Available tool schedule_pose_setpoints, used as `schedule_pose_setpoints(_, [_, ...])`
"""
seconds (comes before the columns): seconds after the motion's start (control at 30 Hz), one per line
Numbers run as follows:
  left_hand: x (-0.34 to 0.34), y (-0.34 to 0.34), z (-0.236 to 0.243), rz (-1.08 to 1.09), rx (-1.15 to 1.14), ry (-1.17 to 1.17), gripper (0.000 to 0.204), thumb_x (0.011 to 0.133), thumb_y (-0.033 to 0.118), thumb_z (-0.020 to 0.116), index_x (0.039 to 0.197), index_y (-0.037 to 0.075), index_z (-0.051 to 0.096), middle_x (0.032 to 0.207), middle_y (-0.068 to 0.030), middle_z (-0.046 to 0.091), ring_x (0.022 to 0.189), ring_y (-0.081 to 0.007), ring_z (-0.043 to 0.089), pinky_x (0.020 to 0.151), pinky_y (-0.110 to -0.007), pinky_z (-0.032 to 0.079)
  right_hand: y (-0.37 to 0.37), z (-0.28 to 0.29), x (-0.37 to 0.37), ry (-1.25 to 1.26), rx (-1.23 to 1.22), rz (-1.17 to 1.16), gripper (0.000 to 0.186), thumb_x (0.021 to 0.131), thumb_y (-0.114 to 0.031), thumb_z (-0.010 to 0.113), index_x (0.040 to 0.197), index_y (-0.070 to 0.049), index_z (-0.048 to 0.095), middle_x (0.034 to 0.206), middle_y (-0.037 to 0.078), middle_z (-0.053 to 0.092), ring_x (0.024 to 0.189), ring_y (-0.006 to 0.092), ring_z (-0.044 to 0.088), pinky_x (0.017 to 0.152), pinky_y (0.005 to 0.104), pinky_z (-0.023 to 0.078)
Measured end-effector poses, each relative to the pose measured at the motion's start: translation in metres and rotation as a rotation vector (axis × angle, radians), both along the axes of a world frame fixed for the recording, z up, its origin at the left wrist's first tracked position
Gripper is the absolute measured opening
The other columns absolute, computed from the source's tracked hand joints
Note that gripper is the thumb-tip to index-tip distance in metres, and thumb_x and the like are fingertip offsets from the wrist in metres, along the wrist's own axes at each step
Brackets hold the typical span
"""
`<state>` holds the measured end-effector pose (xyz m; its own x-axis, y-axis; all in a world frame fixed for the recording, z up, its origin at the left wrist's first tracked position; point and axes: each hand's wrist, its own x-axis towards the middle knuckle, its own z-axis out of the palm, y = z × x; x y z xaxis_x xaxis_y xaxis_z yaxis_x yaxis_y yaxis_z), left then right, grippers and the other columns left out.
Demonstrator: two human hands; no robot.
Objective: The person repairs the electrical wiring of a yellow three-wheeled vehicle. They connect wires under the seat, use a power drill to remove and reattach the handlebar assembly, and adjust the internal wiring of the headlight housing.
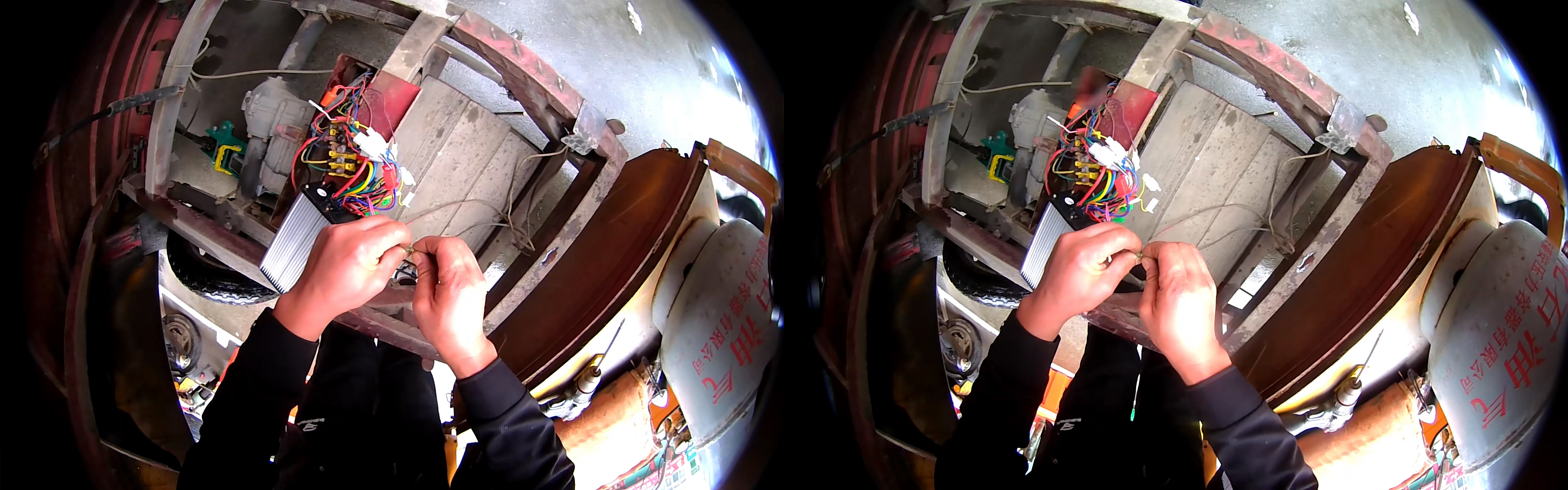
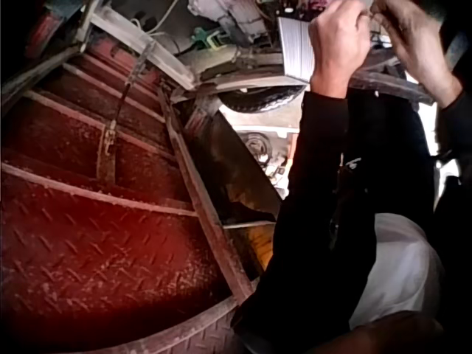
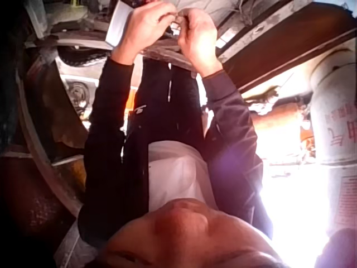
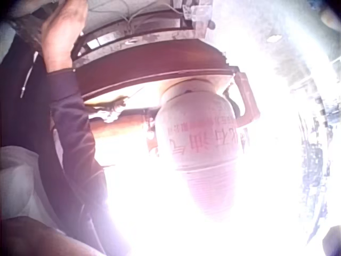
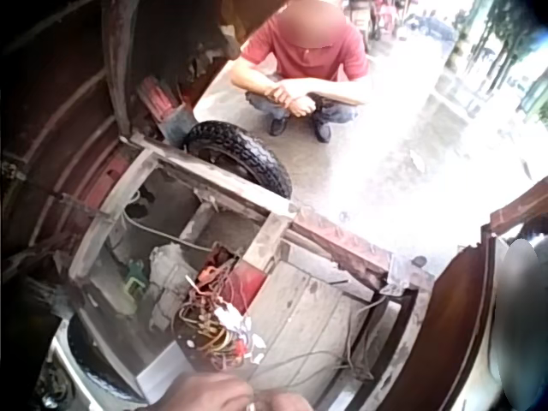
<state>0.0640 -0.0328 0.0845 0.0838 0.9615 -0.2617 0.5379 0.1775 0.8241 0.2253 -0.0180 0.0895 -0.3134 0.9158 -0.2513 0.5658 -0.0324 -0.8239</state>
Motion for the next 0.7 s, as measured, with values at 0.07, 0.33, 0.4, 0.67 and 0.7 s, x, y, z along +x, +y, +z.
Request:
schedule_pose_setpoints(0.07, [0.002,0.001,0.001,0.011,0.005,0.007,0.009,0.078,-0.001,0.065,0.086,0.001,0.062,0.08,-0.013,0.064,0.072,-0.0321,0.064,0.062,-0.036,0.051,-0.001,-0.001,0.001,0.004,0.034,0.01,0.011,0.08,0.004,0.063,0.09,-0.001,0.059,0.082,0.015,0.06,0.078,0.0347,0.06,0.07,0.0425,0.049])
schedule_pose_setpoints(0.33, [0.01,-0.008,-0.008,0.097,0.07,0.036,0.007,0.078,-0.001,0.066,0.084,0.001,0.062,0.079,-0.0118,0.063,0.066,-0.0297,0.064,0.056,-0.034,0.05,0.001,0.003,-0.004,0.008,-0.258,-0.146,0.005,0.085,0.0,0.061,0.09,0.001,0.06,0.083,0.018,0.061,0.077,0.0358,0.062,0.071,0.0402,0.05])
schedule_pose_setpoints(0.4, [0.012,-0.01,-0.008,0.114,0.096,0.037,0.009,0.078,-0.001,0.067,0.086,0.002,0.063,0.081,-0.0118,0.064,0.069,-0.0303,0.065,0.059,-0.036,0.051,0.003,0.003,-0.004,-0.001,-0.326,-0.139,0.005,0.086,-0.002,0.061,0.09,0.001,0.06,0.083,0.018,0.061,0.077,0.0355,0.062,0.07,0.0398,0.051])
schedule_pose_setpoints(0.67, [0.009,-0.013,-0.007,0.009,0.106,0.106,0.01,0.077,0.001,0.068,0.086,0.003,0.063,0.08,-0.0103,0.064,0.072,-0.0311,0.065,0.06,-0.038,0.051,0.014,0.0,0.005,0.017,-0.468,0.019,0.011,0.087,-0.008,0.064,0.088,0.002,0.059,0.084,0.019,0.062,0.075,0.0363,0.061,0.069,0.0405,0.05])
schedule_pose_setpoints(0.7, [0.006,-0.011,-0.005,-0.013,0.1,0.109,0.01,0.077,0.001,0.068,0.086,0.003,0.063,0.079,-0.0101,0.064,0.072,-0.031,0.065,0.06,-0.038,0.051,0.014,-0.001,0.004,0.01,-0.457,0.013,0.011,0.087,-0.007,0.064,0.088,0.002,0.059,0.083,0.018,0.061,0.075,0.0362,0.061,0.069,0.0407,0.05])
